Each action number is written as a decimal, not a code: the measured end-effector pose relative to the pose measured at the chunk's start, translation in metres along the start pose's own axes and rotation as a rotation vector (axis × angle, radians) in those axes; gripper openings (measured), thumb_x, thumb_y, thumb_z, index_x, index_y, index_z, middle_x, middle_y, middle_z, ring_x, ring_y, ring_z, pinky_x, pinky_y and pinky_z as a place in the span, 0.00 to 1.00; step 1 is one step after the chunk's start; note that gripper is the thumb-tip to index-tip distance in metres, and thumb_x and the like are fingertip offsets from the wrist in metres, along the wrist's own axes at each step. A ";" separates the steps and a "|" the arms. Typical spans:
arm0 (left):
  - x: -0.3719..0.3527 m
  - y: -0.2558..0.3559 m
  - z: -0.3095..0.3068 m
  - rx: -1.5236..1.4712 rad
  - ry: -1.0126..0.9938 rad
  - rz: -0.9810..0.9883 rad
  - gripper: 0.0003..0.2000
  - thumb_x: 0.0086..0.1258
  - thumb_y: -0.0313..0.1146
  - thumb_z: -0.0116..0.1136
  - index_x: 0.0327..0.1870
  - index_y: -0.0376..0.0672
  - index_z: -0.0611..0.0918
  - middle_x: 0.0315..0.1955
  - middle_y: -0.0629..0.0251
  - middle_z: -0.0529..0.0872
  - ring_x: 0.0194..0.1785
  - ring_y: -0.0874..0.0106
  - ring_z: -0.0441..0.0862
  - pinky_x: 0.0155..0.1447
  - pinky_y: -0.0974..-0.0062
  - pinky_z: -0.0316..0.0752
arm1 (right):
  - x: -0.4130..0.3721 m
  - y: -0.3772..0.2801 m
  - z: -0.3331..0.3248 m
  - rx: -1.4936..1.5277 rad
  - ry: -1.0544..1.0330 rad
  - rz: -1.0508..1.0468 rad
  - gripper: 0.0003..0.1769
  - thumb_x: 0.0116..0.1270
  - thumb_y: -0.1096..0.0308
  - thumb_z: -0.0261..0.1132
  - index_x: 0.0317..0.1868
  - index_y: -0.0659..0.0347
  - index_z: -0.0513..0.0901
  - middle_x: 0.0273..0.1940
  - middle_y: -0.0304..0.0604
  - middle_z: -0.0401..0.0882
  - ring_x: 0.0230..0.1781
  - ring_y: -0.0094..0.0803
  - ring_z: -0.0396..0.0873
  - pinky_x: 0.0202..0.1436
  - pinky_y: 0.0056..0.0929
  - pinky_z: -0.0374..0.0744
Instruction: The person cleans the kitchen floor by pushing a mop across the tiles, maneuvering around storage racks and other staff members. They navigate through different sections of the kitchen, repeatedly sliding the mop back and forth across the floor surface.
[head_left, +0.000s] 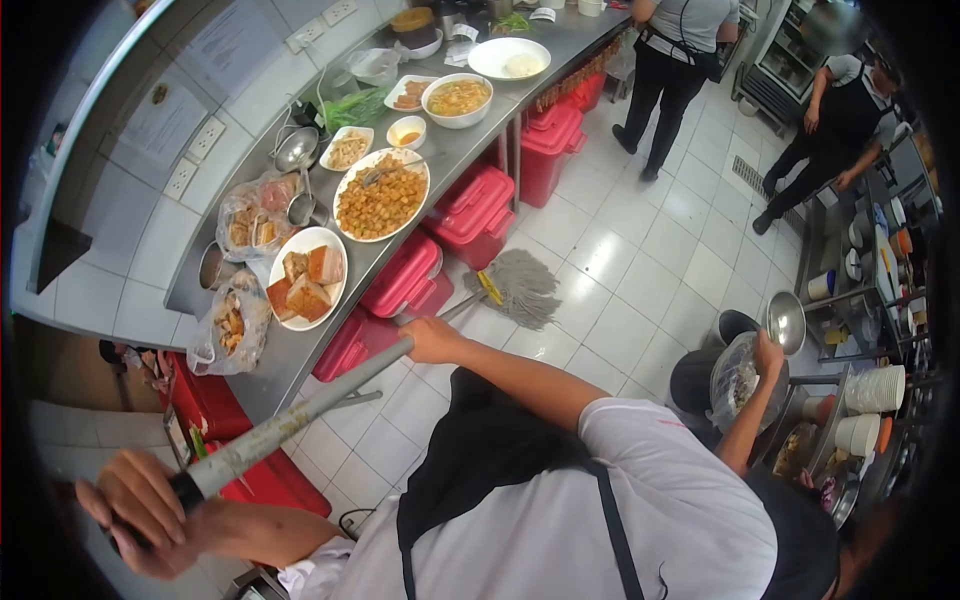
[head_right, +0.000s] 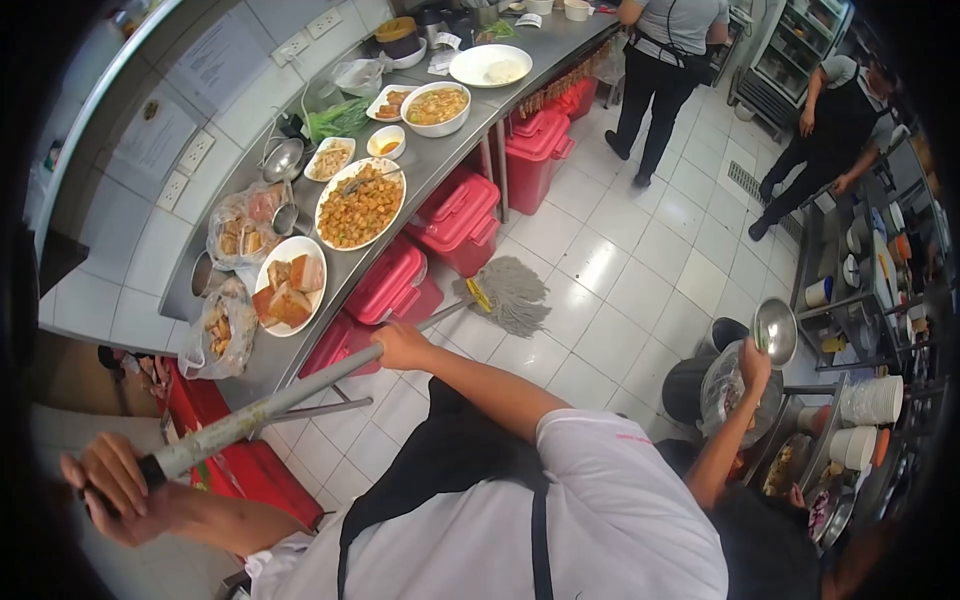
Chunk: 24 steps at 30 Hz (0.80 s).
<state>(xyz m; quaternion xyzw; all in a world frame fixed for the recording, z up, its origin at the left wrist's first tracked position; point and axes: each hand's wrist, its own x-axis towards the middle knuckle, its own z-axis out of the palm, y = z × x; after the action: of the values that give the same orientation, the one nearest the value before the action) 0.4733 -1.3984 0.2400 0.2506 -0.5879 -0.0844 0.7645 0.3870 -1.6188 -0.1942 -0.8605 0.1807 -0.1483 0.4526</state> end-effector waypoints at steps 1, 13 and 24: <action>0.000 0.000 -0.003 0.006 -0.044 0.011 0.09 0.66 0.25 0.58 0.41 0.36 0.71 0.08 0.76 0.74 0.09 0.86 0.72 0.18 0.91 0.72 | -0.006 -0.007 0.000 0.033 0.063 0.012 0.04 0.53 0.68 0.63 0.27 0.58 0.82 0.31 0.54 0.83 0.39 0.58 0.82 0.43 0.54 0.78; -0.046 -0.003 -0.026 -0.263 -0.115 -0.192 0.09 0.75 0.30 0.46 0.49 0.36 0.75 0.09 0.81 0.70 0.10 0.89 0.65 0.18 0.89 0.64 | -0.137 0.002 0.019 -0.102 0.300 0.224 0.06 0.56 0.66 0.63 0.27 0.60 0.80 0.30 0.58 0.82 0.36 0.61 0.81 0.42 0.57 0.78; -0.171 0.028 -0.013 -0.176 -0.001 -0.383 0.07 0.74 0.31 0.50 0.43 0.37 0.76 0.09 0.74 0.69 0.10 0.78 0.64 0.19 0.73 0.65 | -0.210 0.048 0.032 -0.386 0.318 0.460 0.13 0.64 0.60 0.67 0.29 0.61 0.82 0.34 0.54 0.83 0.41 0.54 0.82 0.47 0.51 0.79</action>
<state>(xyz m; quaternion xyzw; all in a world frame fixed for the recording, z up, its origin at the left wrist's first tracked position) 0.4303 -1.2977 0.1045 0.2900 -0.5201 -0.2794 0.7532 0.2050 -1.5270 -0.2712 -0.8331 0.4631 -0.1379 0.2691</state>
